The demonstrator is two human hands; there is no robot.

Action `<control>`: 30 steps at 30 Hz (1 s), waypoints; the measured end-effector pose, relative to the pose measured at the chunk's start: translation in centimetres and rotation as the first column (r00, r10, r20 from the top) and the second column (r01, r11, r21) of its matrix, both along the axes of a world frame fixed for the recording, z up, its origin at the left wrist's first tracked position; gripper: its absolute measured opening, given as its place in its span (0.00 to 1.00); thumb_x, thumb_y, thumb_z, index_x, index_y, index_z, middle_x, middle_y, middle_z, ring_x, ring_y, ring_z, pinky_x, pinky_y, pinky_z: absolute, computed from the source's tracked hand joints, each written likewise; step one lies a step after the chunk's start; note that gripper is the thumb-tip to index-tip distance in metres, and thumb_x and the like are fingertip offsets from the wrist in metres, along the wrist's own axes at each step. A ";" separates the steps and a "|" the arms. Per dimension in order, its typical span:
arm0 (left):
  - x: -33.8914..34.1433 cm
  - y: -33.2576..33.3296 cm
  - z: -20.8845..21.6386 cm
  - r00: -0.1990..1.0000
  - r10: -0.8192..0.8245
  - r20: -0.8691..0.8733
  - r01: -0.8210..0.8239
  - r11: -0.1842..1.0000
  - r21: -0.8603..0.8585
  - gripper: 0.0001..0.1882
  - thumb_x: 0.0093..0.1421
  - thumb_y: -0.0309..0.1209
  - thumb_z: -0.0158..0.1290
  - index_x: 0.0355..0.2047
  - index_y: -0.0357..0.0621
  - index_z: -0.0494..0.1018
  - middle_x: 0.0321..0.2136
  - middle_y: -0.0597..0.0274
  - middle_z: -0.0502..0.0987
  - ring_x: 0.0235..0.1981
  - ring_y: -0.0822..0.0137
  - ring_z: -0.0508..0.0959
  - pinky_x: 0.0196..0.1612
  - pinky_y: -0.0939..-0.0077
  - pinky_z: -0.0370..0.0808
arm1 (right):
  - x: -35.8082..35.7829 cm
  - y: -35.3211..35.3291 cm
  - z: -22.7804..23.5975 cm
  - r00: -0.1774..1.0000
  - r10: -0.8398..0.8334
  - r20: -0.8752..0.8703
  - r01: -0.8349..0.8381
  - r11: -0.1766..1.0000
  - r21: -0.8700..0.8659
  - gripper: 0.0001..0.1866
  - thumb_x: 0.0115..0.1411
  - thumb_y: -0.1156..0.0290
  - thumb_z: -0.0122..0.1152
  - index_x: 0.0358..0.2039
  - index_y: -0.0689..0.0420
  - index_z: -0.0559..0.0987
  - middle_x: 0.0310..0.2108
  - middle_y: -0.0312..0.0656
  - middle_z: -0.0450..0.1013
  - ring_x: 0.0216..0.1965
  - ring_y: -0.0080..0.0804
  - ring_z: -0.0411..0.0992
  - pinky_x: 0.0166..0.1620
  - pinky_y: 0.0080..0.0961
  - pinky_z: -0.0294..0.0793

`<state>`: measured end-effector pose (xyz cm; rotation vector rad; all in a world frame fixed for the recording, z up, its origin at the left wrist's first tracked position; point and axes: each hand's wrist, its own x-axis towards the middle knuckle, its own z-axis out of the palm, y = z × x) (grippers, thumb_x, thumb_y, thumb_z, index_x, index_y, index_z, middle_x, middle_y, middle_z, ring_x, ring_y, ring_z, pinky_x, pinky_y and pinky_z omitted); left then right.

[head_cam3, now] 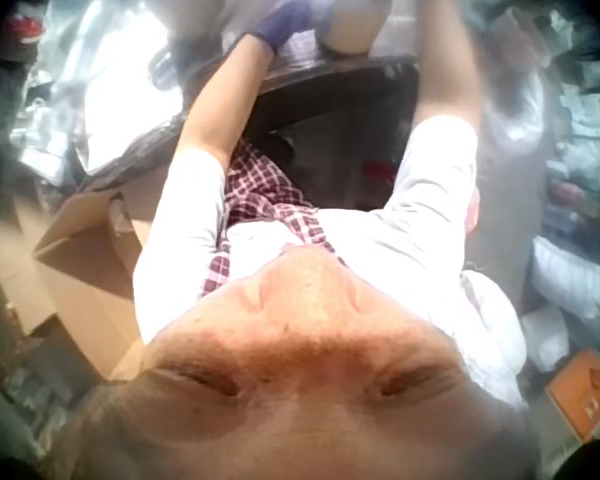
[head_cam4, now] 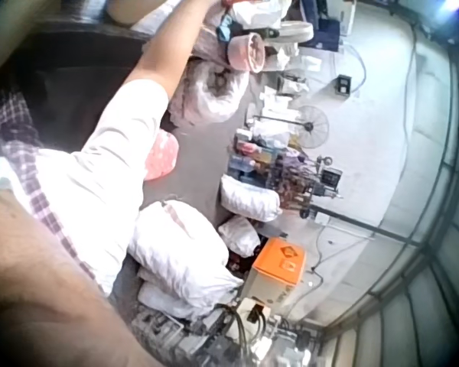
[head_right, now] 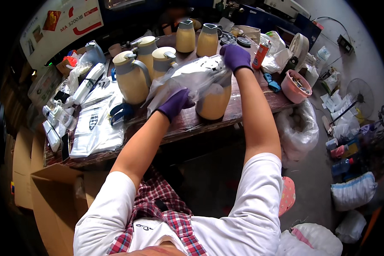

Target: The person assembles beige pitchers by inserting rubber stoppers into the spouts and placing lids on top. They handle each pitcher one at a time, then place the completed units into plastic bags and into a cardboard box.

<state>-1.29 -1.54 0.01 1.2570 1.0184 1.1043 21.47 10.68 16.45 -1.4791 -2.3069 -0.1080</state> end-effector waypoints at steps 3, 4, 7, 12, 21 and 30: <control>4.2 -2.3 3.8 0.964 0.224 0.147 -0.206 0.970 -0.127 0.15 0.67 0.45 0.48 0.30 0.48 0.71 0.24 0.71 0.69 0.23 0.72 0.69 0.29 0.75 0.70 | 4.4 1.0 -0.6 0.999 0.009 -0.031 -0.010 0.999 -0.032 0.11 0.58 0.70 0.59 0.41 0.48 0.85 0.39 0.47 0.81 0.42 0.41 0.80 0.46 0.36 0.78; 4.4 -2.7 4.6 0.961 0.220 0.168 -0.211 0.975 -0.069 0.16 0.68 0.46 0.49 0.30 0.50 0.70 0.21 0.72 0.67 0.21 0.74 0.68 0.28 0.77 0.71 | 6.2 1.3 -0.4 0.981 0.072 -0.181 -0.092 0.990 -0.109 0.11 0.59 0.71 0.60 0.41 0.51 0.84 0.37 0.45 0.81 0.39 0.38 0.80 0.43 0.33 0.78; -0.1 -1.7 2.7 0.919 0.369 -0.140 -0.340 0.920 0.195 0.16 0.68 0.47 0.50 0.36 0.47 0.71 0.26 0.68 0.71 0.26 0.71 0.69 0.35 0.77 0.70 | 2.3 -1.3 -0.1 0.749 -0.111 -0.653 -0.320 0.802 -0.504 0.09 0.64 0.71 0.60 0.43 0.57 0.84 0.33 0.37 0.80 0.29 0.23 0.75 0.30 0.21 0.75; 3.0 -3.2 6.1 0.963 0.185 -0.197 -0.172 0.982 0.082 0.22 0.68 0.44 0.49 0.52 0.41 0.74 0.45 0.57 0.77 0.46 0.63 0.75 0.51 0.68 0.72 | 6.2 -1.3 -3.2 0.919 -0.028 -0.394 0.046 0.998 0.035 0.10 0.64 0.70 0.57 0.43 0.48 0.84 0.33 0.41 0.81 0.33 0.38 0.79 0.36 0.33 0.77; 0.7 1.5 4.6 0.628 0.377 -0.680 0.307 0.683 0.663 0.05 0.63 0.26 0.48 0.35 0.40 0.73 0.27 0.50 0.77 0.27 0.56 0.79 0.34 0.65 0.75 | 8.7 2.7 -7.0 0.745 -0.122 -0.655 -0.248 0.862 -0.442 0.10 0.58 0.71 0.61 0.41 0.55 0.83 0.32 0.40 0.80 0.32 0.33 0.77 0.37 0.29 0.76; 2.5 -4.5 0.3 0.835 0.525 -0.167 -0.459 0.830 0.316 0.16 0.66 0.41 0.53 0.41 0.39 0.76 0.31 0.49 0.81 0.31 0.54 0.82 0.36 0.64 0.77 | 3.6 -4.7 -15.9 0.305 0.095 -0.948 -0.311 0.950 -0.005 0.12 0.62 0.81 0.52 0.43 0.63 0.81 0.35 0.32 0.79 0.35 0.16 0.72 0.42 0.19 0.74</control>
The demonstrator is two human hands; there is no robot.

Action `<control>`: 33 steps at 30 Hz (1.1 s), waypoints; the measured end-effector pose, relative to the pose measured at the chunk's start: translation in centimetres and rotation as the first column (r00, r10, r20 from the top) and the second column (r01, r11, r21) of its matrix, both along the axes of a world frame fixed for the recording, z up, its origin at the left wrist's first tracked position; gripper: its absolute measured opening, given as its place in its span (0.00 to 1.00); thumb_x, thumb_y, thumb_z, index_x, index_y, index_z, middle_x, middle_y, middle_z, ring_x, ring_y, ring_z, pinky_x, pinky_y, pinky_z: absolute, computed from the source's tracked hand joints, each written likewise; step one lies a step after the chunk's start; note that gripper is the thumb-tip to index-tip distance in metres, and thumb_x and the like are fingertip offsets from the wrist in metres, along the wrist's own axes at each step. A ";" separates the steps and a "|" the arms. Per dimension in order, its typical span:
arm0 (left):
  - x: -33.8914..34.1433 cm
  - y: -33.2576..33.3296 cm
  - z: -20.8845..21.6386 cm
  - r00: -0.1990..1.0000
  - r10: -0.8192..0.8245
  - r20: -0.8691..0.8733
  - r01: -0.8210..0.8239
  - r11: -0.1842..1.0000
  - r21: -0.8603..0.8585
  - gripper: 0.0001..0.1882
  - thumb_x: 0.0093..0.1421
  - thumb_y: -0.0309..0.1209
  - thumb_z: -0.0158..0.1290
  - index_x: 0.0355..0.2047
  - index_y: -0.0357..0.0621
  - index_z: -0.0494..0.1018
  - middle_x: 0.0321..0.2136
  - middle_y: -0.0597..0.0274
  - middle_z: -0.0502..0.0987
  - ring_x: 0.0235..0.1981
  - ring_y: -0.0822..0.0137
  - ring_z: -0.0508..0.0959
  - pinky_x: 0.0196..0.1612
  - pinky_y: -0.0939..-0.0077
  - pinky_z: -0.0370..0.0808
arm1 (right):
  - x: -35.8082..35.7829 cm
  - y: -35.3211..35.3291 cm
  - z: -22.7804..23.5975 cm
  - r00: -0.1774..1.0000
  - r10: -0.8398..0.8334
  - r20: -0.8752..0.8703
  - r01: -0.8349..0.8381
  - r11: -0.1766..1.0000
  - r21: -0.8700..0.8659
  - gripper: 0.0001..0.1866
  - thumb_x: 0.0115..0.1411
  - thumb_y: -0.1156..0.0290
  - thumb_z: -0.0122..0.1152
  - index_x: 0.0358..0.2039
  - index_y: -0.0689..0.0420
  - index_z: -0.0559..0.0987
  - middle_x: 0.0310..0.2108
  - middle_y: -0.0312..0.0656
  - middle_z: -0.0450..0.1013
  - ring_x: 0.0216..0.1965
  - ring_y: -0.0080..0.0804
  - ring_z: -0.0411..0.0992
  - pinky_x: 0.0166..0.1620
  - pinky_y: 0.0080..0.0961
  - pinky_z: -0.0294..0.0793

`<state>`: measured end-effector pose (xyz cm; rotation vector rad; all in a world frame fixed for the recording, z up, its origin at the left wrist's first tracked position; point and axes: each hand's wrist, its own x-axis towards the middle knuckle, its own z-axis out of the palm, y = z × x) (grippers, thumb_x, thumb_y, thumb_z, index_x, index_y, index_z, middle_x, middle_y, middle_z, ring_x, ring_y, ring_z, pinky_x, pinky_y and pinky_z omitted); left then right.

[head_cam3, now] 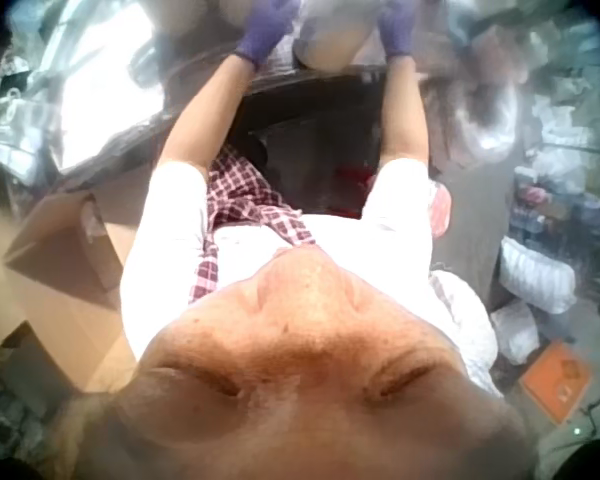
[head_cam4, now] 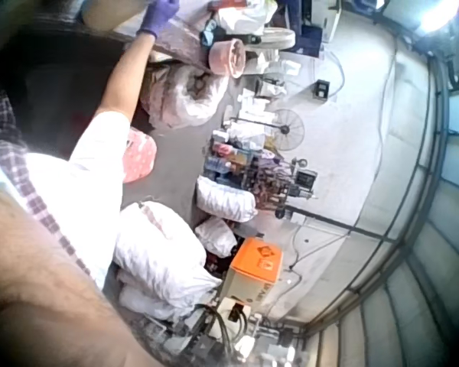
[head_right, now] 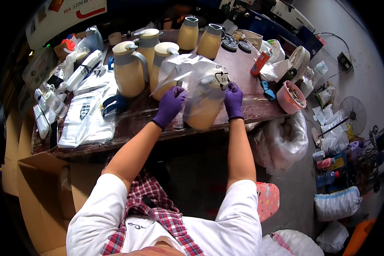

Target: The person assembles beige pitchers by inserting rubber stoppers into the spouts and placing lids on top. They handle each pitcher one at a time, then place the completed units into plastic bags and into a cardboard box.

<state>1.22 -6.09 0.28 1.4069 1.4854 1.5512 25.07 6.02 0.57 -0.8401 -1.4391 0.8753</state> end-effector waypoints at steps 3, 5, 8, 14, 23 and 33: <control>1.3 -0.2 -3.4 0.994 0.091 -0.069 -0.087 0.995 0.053 0.16 0.66 0.41 0.52 0.44 0.42 0.76 0.36 0.48 0.82 0.37 0.50 0.82 0.43 0.61 0.76 | -0.1 -0.2 -1.3 0.996 -0.073 -0.043 0.075 0.996 0.045 0.12 0.63 0.82 0.52 0.43 0.63 0.81 0.36 0.33 0.79 0.36 0.17 0.72 0.42 0.18 0.73; 1.4 0.0 -4.8 0.991 0.134 -0.015 -0.133 0.990 0.054 0.16 0.66 0.41 0.52 0.44 0.42 0.77 0.36 0.48 0.82 0.37 0.50 0.82 0.43 0.62 0.76 | 0.2 -0.5 -1.7 0.990 -0.093 0.109 0.085 0.993 0.079 0.12 0.62 0.81 0.53 0.43 0.62 0.82 0.36 0.34 0.80 0.36 0.18 0.73 0.42 0.20 0.73; 1.4 0.7 -4.4 0.999 0.007 0.054 -0.006 1.000 -0.015 0.15 0.66 0.41 0.53 0.45 0.43 0.77 0.37 0.49 0.81 0.37 0.52 0.82 0.44 0.64 0.76 | 2.9 -0.2 -1.8 0.917 -0.205 0.341 0.143 0.970 0.198 0.11 0.61 0.80 0.54 0.41 0.61 0.82 0.35 0.37 0.81 0.35 0.18 0.74 0.42 0.22 0.74; -2.1 0.2 -5.6 0.894 -0.013 -0.449 -0.014 0.998 -0.057 0.13 0.62 0.38 0.55 0.46 0.60 0.79 0.40 0.53 0.82 0.39 0.51 0.82 0.43 0.56 0.77 | 1.4 -4.3 -4.5 0.573 -0.261 0.777 0.274 0.954 0.119 0.08 0.59 0.71 0.57 0.33 0.60 0.81 0.35 0.48 0.81 0.37 0.41 0.79 0.44 0.35 0.76; -1.0 -3.5 -2.7 0.969 -0.035 0.244 -0.058 0.930 0.362 0.21 0.64 0.25 0.49 0.58 0.35 0.69 0.53 0.44 0.73 0.55 0.52 0.74 0.62 0.64 0.67 | 3.5 -5.7 -0.5 0.956 -0.053 -0.287 0.007 0.988 -0.157 0.25 0.73 0.64 0.47 0.67 0.58 0.64 0.60 0.45 0.71 0.54 0.35 0.74 0.56 0.29 0.71; 1.0 -5.3 -7.8 0.981 0.075 -0.178 -0.070 0.997 0.033 0.37 0.56 0.31 0.58 0.64 0.34 0.58 0.62 0.35 0.62 0.62 0.39 0.66 0.62 0.54 0.67 | -2.4 -10.0 -17.0 0.331 -0.659 0.675 0.118 0.739 0.663 0.19 0.70 0.66 0.49 0.57 0.63 0.72 0.57 0.61 0.69 0.54 0.58 0.70 0.50 0.52 0.69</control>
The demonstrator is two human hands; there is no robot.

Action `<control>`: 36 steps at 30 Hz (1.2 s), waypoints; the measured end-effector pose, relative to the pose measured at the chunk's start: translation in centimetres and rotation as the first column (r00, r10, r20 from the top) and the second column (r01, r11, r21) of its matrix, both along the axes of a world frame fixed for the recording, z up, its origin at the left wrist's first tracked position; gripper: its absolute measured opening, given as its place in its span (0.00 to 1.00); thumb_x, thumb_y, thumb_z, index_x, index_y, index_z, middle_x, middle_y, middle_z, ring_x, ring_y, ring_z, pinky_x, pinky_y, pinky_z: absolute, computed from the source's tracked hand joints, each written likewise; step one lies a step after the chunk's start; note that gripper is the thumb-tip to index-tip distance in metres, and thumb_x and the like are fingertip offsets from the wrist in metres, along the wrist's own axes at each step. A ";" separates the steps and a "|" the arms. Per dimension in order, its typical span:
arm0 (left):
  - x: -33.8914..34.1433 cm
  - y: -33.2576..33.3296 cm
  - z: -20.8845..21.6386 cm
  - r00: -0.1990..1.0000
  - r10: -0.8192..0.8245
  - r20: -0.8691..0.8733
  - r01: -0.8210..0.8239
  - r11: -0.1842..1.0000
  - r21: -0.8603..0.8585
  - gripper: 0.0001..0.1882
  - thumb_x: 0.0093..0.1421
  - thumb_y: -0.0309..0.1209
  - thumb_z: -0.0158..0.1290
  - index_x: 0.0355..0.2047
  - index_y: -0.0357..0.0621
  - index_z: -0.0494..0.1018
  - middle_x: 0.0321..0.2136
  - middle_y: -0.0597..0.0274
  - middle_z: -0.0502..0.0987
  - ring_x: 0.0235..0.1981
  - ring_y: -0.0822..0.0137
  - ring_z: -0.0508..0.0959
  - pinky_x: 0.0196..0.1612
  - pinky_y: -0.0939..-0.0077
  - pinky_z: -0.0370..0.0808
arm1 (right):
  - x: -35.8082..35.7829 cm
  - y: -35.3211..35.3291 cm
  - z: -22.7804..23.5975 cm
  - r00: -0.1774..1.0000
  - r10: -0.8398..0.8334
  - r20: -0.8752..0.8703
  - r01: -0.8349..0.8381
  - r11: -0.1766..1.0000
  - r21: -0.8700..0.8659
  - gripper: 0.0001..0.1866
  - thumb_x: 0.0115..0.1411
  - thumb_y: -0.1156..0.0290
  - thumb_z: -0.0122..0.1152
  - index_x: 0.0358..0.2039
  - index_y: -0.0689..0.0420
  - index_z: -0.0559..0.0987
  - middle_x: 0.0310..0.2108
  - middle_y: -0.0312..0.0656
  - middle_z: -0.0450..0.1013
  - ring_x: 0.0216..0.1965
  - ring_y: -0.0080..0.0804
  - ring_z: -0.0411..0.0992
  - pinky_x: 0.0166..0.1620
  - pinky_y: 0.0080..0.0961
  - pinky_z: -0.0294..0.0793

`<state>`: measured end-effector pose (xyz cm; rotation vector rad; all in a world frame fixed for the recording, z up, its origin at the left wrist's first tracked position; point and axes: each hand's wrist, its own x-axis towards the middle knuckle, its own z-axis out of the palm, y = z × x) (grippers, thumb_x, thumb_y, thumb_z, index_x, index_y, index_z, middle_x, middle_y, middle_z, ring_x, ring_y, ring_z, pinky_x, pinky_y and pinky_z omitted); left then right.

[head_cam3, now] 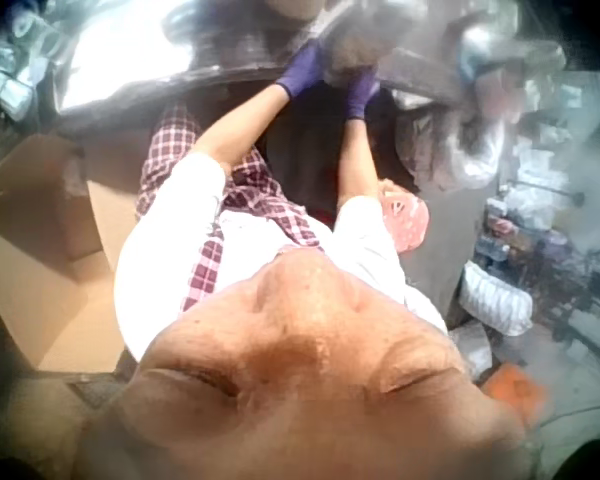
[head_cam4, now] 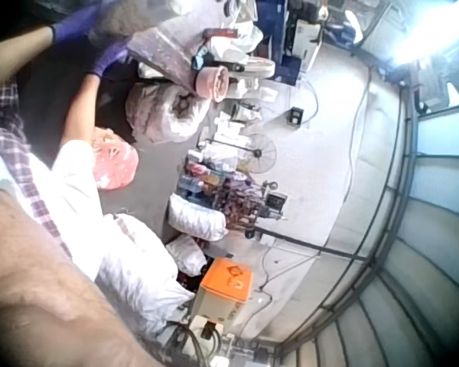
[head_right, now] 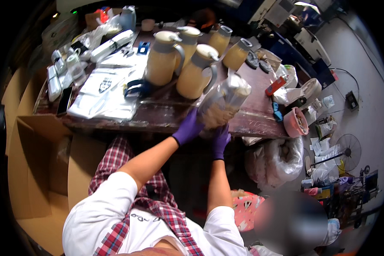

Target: The person assembles beige pitchers by inserting rubber stoppers into the spouts and placing lids on top. They handle each pitcher one at a time, then place the completed units into plastic bags and into a cardboard box.

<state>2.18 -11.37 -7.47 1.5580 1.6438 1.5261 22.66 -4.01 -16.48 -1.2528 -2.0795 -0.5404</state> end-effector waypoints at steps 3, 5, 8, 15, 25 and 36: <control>-2.2 -1.8 4.1 0.976 0.216 -0.039 -0.204 0.958 0.202 0.36 0.48 0.28 0.59 0.60 0.35 0.64 0.54 0.36 0.70 0.57 0.41 0.71 0.60 0.56 0.70 | -0.9 -2.2 -3.0 0.978 0.002 -0.208 -0.050 0.973 -0.224 0.21 0.70 0.65 0.47 0.57 0.64 0.71 0.62 0.60 0.66 0.57 0.59 0.69 0.55 0.56 0.65; -4.0 -1.8 7.4 0.948 -0.282 0.147 0.274 0.959 0.075 0.25 0.49 0.29 0.58 0.49 0.36 0.73 0.44 0.39 0.77 0.49 0.42 0.76 0.53 0.55 0.74 | -0.6 -1.4 -2.4 0.994 -0.022 -0.107 -0.006 0.966 -0.259 0.25 0.72 0.61 0.43 0.62 0.63 0.65 0.65 0.57 0.63 0.60 0.57 0.66 0.61 0.54 0.63; -6.3 -4.8 5.8 1.000 -0.009 0.021 0.007 0.995 0.104 0.18 0.50 0.30 0.58 0.43 0.43 0.75 0.40 0.46 0.78 0.45 0.42 0.77 0.48 0.55 0.75 | -7.4 -8.1 0.9 0.492 0.039 -0.870 -0.654 0.676 -0.340 0.31 0.72 0.65 0.45 0.71 0.59 0.51 0.67 0.53 0.58 0.66 0.46 0.59 0.68 0.44 0.57; -29.1 -32.4 0.0 0.686 -0.157 0.711 0.000 0.976 0.216 0.18 0.63 0.34 0.59 0.50 0.38 0.74 0.44 0.56 0.79 0.45 0.66 0.79 0.52 0.69 0.76 | -22.0 -24.8 2.6 0.431 0.162 -0.888 -0.882 0.285 -0.376 0.28 0.66 0.78 0.53 0.67 0.61 0.63 0.64 0.47 0.65 0.66 0.35 0.61 0.66 0.34 0.61; -55.5 -60.7 -18.9 0.042 0.820 0.570 -0.981 0.143 -0.134 0.12 0.59 0.23 0.56 0.44 0.35 0.77 0.41 0.46 0.82 0.32 0.58 0.82 0.37 0.68 0.78 | -32.3 -31.1 1.9 0.576 0.183 -0.797 -0.790 -0.125 -0.600 0.18 0.68 0.81 0.47 0.56 0.66 0.75 0.54 0.42 0.75 0.54 0.30 0.75 0.58 0.25 0.71; -57.9 -53.1 -36.9 0.674 0.600 -0.432 -0.634 0.168 -0.755 0.17 0.64 0.38 0.48 0.46 0.39 0.76 0.43 0.43 0.80 0.42 0.49 0.80 0.45 0.58 0.76 | -48.3 -24.4 16.2 0.464 0.642 -0.611 -0.872 0.208 -0.443 0.10 0.60 0.79 0.60 0.42 0.59 0.81 0.39 0.46 0.77 0.40 0.39 0.77 0.46 0.27 0.77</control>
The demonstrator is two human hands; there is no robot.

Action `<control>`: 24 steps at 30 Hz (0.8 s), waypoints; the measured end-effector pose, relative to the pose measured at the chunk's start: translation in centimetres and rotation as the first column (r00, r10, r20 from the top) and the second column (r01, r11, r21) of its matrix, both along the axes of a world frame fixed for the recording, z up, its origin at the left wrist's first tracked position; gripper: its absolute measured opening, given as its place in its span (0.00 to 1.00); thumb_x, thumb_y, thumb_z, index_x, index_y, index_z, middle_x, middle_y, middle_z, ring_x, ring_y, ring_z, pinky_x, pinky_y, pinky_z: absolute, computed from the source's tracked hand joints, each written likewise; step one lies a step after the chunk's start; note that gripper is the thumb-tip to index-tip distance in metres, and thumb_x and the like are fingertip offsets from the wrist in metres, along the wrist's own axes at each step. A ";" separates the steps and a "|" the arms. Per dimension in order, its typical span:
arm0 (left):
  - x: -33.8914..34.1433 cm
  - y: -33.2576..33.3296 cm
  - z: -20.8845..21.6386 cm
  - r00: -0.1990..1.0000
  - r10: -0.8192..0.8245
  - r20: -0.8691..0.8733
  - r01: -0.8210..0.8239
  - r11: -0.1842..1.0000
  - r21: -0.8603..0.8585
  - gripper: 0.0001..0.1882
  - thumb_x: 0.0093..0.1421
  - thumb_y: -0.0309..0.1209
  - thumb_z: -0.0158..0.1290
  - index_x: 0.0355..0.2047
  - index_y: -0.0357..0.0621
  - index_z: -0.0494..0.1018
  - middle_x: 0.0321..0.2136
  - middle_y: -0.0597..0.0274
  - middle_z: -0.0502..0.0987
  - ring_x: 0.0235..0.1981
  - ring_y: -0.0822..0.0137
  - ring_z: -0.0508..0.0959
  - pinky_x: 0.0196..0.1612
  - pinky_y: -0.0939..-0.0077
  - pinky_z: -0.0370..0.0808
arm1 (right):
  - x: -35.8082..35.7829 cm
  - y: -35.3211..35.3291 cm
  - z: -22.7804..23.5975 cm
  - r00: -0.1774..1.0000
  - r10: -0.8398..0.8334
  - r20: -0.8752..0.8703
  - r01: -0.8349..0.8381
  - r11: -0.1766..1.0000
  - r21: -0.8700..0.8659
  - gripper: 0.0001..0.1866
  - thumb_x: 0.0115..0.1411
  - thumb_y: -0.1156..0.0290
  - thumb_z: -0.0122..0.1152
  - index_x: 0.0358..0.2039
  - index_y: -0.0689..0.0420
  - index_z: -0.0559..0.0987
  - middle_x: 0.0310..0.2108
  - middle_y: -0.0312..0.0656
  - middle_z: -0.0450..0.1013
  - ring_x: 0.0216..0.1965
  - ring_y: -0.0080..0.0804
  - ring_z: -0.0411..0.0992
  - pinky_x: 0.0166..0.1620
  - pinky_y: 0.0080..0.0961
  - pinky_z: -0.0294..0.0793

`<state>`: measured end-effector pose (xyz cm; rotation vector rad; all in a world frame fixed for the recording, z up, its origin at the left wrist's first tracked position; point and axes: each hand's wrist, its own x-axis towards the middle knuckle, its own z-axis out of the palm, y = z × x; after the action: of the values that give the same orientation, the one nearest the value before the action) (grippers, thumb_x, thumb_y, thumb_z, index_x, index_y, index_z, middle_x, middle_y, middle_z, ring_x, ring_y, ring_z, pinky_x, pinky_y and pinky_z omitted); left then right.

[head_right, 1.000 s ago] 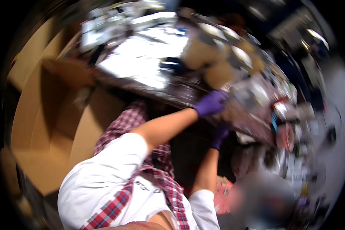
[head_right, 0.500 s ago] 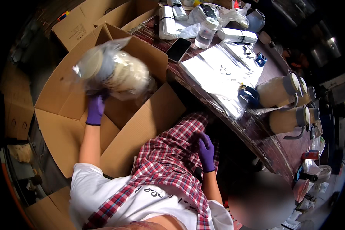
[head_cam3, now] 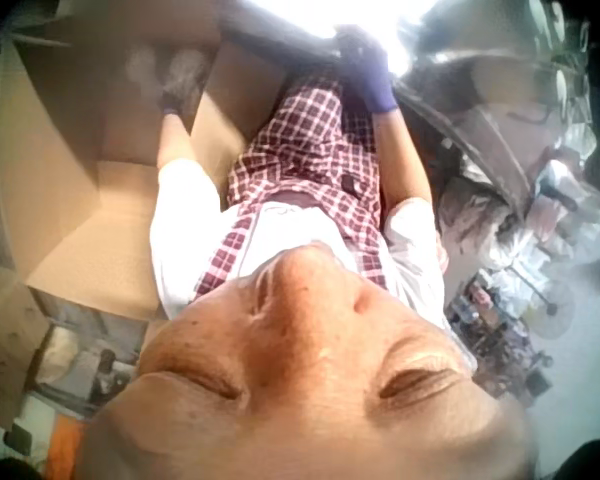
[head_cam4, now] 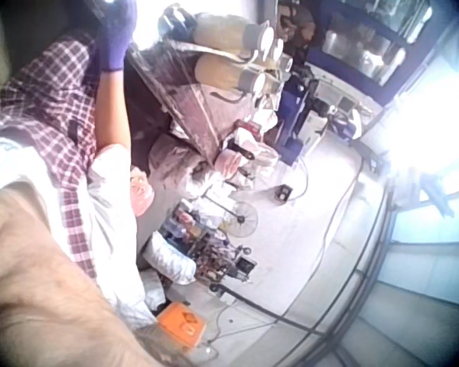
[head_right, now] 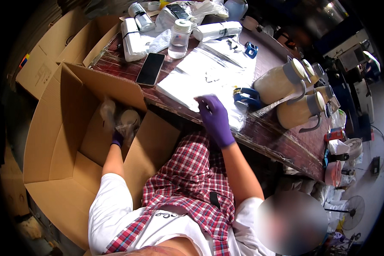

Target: The person assembles beige pitchers by inserting rubber stoppers into the spouts and placing lids on top. They handle each pitcher one at a time, then place the completed units into plastic bags and into a cardboard box.

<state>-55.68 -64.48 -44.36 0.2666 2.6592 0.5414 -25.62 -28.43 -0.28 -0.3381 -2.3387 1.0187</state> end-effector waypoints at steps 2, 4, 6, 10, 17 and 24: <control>-0.5 -1.5 2.5 0.995 -0.092 0.042 0.088 0.992 0.092 0.18 0.63 0.36 0.48 0.48 0.38 0.75 0.46 0.41 0.79 0.45 0.47 0.79 0.46 0.59 0.76 | -3.4 2.8 -0.6 0.975 -0.038 0.219 0.019 0.996 0.090 0.10 0.59 0.70 0.63 0.40 0.57 0.82 0.37 0.47 0.76 0.40 0.44 0.77 0.46 0.34 0.77; 0.1 -3.6 6.3 0.993 -0.115 -0.013 0.115 0.987 0.114 0.20 0.61 0.34 0.49 0.50 0.37 0.75 0.49 0.40 0.78 0.48 0.45 0.78 0.48 0.60 0.76 | -5.2 4.5 -2.9 0.849 -0.117 0.515 -0.032 0.962 0.271 0.12 0.57 0.63 0.63 0.39 0.55 0.82 0.38 0.48 0.76 0.43 0.48 0.76 0.47 0.40 0.76; 2.1 -5.7 11.1 0.993 -0.078 -0.092 0.089 0.989 0.121 0.22 0.60 0.33 0.49 0.52 0.36 0.74 0.51 0.39 0.77 0.52 0.43 0.77 0.50 0.61 0.76 | -5.1 6.4 -5.4 0.841 -0.086 0.534 -0.014 0.984 0.180 0.11 0.59 0.64 0.59 0.38 0.54 0.82 0.40 0.50 0.77 0.45 0.48 0.76 0.49 0.41 0.74; 8.3 -5.3 21.8 0.991 0.120 -0.056 -0.077 0.864 0.498 0.20 0.65 0.30 0.48 0.55 0.38 0.73 0.48 0.47 0.78 0.45 0.56 0.79 0.46 0.67 0.76 | -4.1 7.8 -6.6 0.896 -0.036 0.444 0.037 0.999 0.006 0.12 0.64 0.63 0.55 0.38 0.56 0.82 0.41 0.50 0.77 0.44 0.47 0.76 0.48 0.39 0.74; 19.7 19.6 39.3 0.851 -0.428 0.303 -0.160 0.337 0.928 0.25 0.66 0.35 0.57 0.60 0.38 0.67 0.45 0.59 0.76 0.34 0.78 0.76 0.29 0.89 0.67 | -1.5 6.5 -7.4 0.977 -0.134 0.166 0.166 0.966 -0.197 0.14 0.65 0.61 0.59 0.40 0.59 0.82 0.41 0.48 0.77 0.42 0.43 0.76 0.46 0.35 0.74; 19.1 28.0 37.1 0.896 -0.302 0.327 -0.141 0.503 0.853 0.17 0.65 0.40 0.59 0.43 0.37 0.74 0.17 0.66 0.75 0.14 0.81 0.65 0.17 0.87 0.58 | 6.5 4.1 -6.3 0.974 -0.213 -0.079 0.227 0.938 0.263 0.12 0.59 0.73 0.62 0.43 0.58 0.81 0.47 0.46 0.76 0.48 0.47 0.74 0.53 0.38 0.74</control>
<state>-36.56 -36.50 -7.24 0.4790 1.6916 1.6801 -19.09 -24.32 -6.60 -0.4486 -2.2957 0.5847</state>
